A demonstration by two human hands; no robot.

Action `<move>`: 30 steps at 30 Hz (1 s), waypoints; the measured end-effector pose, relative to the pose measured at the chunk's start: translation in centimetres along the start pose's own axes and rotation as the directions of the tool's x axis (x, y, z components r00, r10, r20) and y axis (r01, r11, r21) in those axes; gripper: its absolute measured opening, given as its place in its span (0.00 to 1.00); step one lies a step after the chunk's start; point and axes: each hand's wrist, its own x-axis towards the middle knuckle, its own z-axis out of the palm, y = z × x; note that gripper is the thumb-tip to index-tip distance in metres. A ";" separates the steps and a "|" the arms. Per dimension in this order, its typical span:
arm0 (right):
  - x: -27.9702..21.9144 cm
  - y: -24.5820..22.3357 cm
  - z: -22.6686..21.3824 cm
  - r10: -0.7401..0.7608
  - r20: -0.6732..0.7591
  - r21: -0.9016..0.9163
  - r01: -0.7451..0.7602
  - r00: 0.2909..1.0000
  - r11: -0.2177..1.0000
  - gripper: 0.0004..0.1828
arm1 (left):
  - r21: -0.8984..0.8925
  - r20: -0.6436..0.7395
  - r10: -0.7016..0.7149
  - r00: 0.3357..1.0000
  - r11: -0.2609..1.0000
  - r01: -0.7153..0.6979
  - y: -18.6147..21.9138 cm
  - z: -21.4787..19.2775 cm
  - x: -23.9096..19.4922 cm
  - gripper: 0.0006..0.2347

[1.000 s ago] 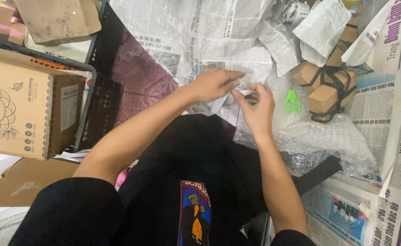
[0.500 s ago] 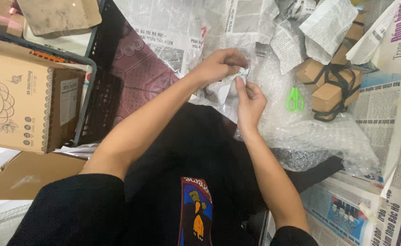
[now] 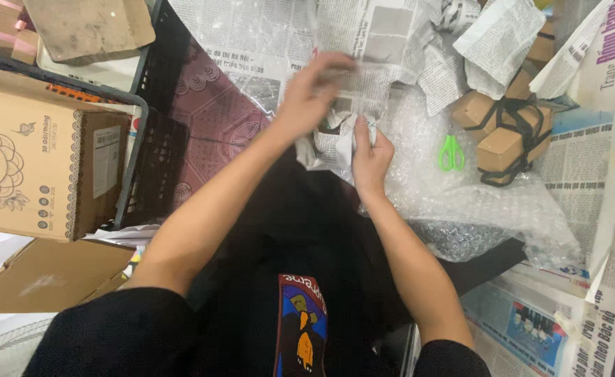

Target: The person wraps small items, including a cylindrical container and a white bowl, in newspaper and bubble wrap. They fold the paper around each object and place the wrapped items into a pile.

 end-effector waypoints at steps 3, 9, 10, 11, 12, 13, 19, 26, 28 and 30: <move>-0.4 0.0 0.0 -0.007 -0.020 0.001 0.007 1.000 1.000 0.20 | 0.051 -0.352 0.120 0.928 0.993 -0.109 0.4 -3.6 -4.6 0.18; 0.3 -0.9 0.6 0.039 -0.015 0.118 -0.037 0.999 0.992 0.20 | -0.171 -0.092 -0.296 0.951 0.945 0.277 1.1 -0.8 -14.9 0.21; 0.4 -0.9 0.6 0.055 -0.013 0.130 -0.053 0.998 0.990 0.20 | -0.004 -0.108 -0.198 0.974 0.980 0.199 0.9 -0.2 -14.8 0.22; 0.4 -1.0 0.6 0.062 -0.017 0.128 -0.060 0.998 0.990 0.20 | 0.164 -0.105 -0.098 0.990 0.980 0.115 0.8 0.5 -14.5 0.25; 0.3 -1.1 0.7 0.069 -0.016 0.127 -0.066 0.997 0.990 0.20 | 0.330 -0.088 0.000 0.996 0.944 0.029 0.8 1.1 -14.0 0.29; 0.1 -1.1 0.8 0.076 -0.016 0.126 -0.073 0.997 0.989 0.20 | 0.318 -0.115 0.028 0.993 0.948 0.010 0.8 1.7 -13.2 0.31; 0.8 -1.1 0.5 0.194 0.042 0.414 -0.194 0.980 0.889 0.19 | 0.373 -0.168 0.157 0.973 0.924 -0.085 0.4 4.6 -8.3 0.39; 0.8 -1.6 0.4 0.146 0.048 0.323 -0.153 0.988 0.934 0.20 | -0.176 -0.283 -0.161 0.945 0.978 0.113 -1.2 6.9 -7.4 0.18; 0.8 -1.7 0.3 0.209 0.024 0.278 -0.207 0.978 0.938 0.20 | -0.190 -0.335 -0.225 0.915 0.967 0.168 -1.5 7.4 -6.9 0.13; 0.8 -1.6 0.3 0.172 0.022 0.277 -0.171 0.985 0.946 0.19 | -0.130 -0.369 -0.237 0.899 0.970 0.203 -1.5 7.4 -6.7 0.12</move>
